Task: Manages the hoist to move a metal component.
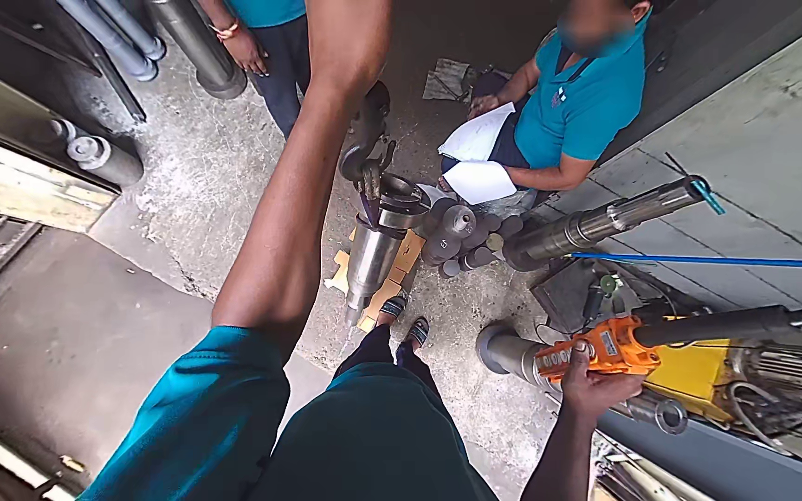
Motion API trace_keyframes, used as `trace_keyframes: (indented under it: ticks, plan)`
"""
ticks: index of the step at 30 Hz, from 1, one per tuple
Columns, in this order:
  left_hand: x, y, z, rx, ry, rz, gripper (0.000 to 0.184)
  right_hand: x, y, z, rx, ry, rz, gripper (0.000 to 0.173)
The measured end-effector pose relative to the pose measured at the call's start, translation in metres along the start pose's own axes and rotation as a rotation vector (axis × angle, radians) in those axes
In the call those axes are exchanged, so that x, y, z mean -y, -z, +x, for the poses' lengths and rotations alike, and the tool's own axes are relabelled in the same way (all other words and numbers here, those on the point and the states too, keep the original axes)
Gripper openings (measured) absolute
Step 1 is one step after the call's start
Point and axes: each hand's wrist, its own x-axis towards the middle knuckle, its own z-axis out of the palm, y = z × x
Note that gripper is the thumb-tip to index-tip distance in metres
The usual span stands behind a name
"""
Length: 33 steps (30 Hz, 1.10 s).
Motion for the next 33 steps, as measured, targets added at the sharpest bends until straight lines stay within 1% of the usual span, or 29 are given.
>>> trace_keyframes:
  ticks: [2, 4, 7, 9, 10, 13, 16, 20, 24, 27, 29, 33]
  plan:
    - [-0.001, -0.002, 0.012, -0.012, -0.020, 0.027, 0.028, 0.001, -0.005, 0.003, -0.008, -0.008, 0.008, 0.096]
    - [0.002, -0.006, 0.015, -0.002, -0.014, 0.047, 0.027, 0.001, -0.001, 0.000, -0.008, -0.025, 0.000, 0.098]
    - [0.006, -0.011, 0.029, -0.016, -0.062, 0.021, 0.025, -0.001, -0.004, 0.004, -0.009, -0.023, -0.020, 0.097]
    - [0.010, -0.012, 0.034, -0.013, -0.067, 0.017, 0.015, -0.003, -0.003, 0.004, -0.011, -0.024, -0.032, 0.094]
    - [0.012, -0.012, 0.035, -0.022, -0.058, 0.046, 0.014, -0.004, -0.002, 0.002, -0.005, -0.026, -0.030, 0.093]
    - [0.005, -0.012, 0.032, -0.033, -0.046, 0.126, 0.028, -0.002, -0.005, 0.005, -0.025, -0.033, -0.030, 0.088]
    - [0.002, -0.013, 0.034, -0.042, -0.025, 0.155, 0.032, 0.002, -0.009, 0.011, -0.038, -0.056, -0.084, 0.085]
    - [0.001, -0.014, 0.035, -0.056, -0.005, 0.130, 0.038, 0.004, -0.010, 0.016, 0.000, -0.105, -0.118, 0.085]
    - [-0.016, -0.006, 0.036, -0.043, -0.029, 0.139, 0.030, 0.002, -0.020, 0.023, -0.015, -0.072, -0.102, 0.086]
    - [-0.016, -0.004, 0.038, -0.054, -0.040, 0.107, 0.024, 0.002, -0.021, 0.019, 0.006, -0.053, -0.111, 0.086]
    - [-0.020, -0.007, 0.049, -0.079, -0.069, 0.061, 0.024, 0.001, -0.023, 0.022, 0.009, -0.038, -0.097, 0.085]
    - [-0.026, -0.010, 0.061, -0.081, -0.076, 0.026, 0.023, 0.002, -0.023, 0.019, 0.006, -0.036, -0.059, 0.083]
